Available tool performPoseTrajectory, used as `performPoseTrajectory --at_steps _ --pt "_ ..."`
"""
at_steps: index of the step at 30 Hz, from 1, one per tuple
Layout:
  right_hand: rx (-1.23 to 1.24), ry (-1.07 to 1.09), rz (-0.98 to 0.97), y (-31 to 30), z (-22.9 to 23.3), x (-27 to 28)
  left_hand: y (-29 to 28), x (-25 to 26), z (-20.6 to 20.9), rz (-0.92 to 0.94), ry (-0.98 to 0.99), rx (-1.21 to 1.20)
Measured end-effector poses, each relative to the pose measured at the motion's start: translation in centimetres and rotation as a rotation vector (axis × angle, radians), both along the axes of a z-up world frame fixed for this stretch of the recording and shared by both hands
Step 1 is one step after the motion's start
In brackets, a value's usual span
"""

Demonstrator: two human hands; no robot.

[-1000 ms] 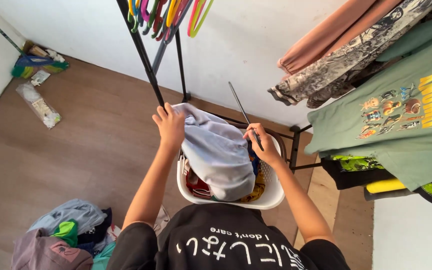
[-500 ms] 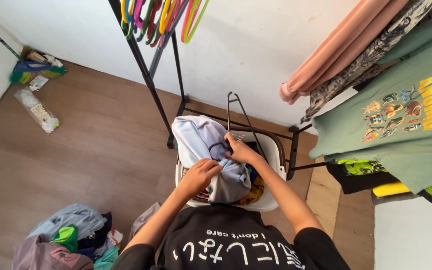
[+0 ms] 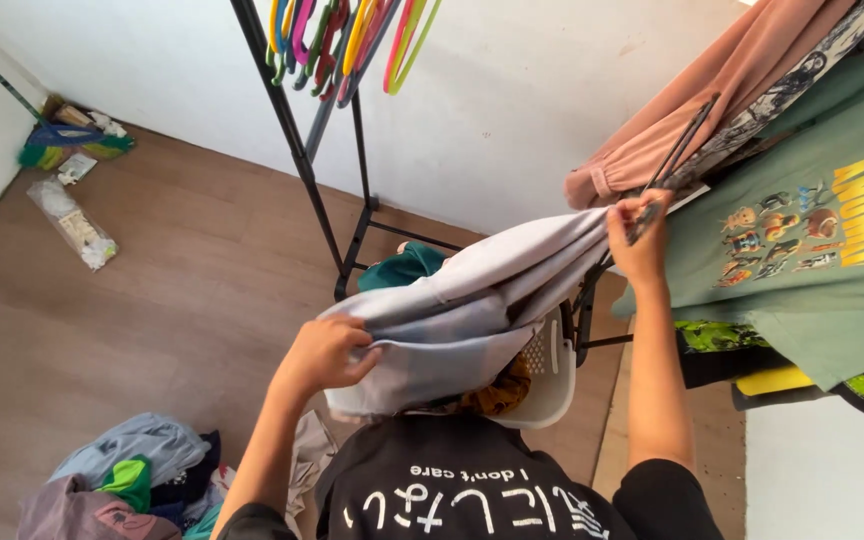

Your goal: The recorder takes various clothes from a laundry basket and hangs them on a rack using plastic hangers.

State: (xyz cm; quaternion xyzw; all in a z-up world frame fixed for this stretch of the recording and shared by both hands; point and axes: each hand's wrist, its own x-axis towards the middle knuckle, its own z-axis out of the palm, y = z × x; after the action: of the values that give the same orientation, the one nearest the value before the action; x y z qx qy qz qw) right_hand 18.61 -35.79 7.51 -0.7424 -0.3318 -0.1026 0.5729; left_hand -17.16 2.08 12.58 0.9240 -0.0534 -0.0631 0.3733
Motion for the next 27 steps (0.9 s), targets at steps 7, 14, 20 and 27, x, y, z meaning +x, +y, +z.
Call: performPoseTrajectory --at_steps 7,14,20,27 --pt "-0.361 0.061 -0.039 4.0 -2.5 -6.4 -6.8 7.0 -10.1 0.059 -0.541 0.139" --pt "-0.717 0.131 0.331 7.2 -13.6 -8.5 -11.4 14.7 -21.6 0.105 -0.488 0.374" --pt "-0.768 0.274 0.294 7.5 -13.7 -7.6 -8.2 13.7 -21.4 0.145 -0.47 -0.035" --pt "-0.314 -0.133 0.048 1.9 -2.0 -3.9 1.2 7.2 -12.4 0.534 -0.555 -0.783"
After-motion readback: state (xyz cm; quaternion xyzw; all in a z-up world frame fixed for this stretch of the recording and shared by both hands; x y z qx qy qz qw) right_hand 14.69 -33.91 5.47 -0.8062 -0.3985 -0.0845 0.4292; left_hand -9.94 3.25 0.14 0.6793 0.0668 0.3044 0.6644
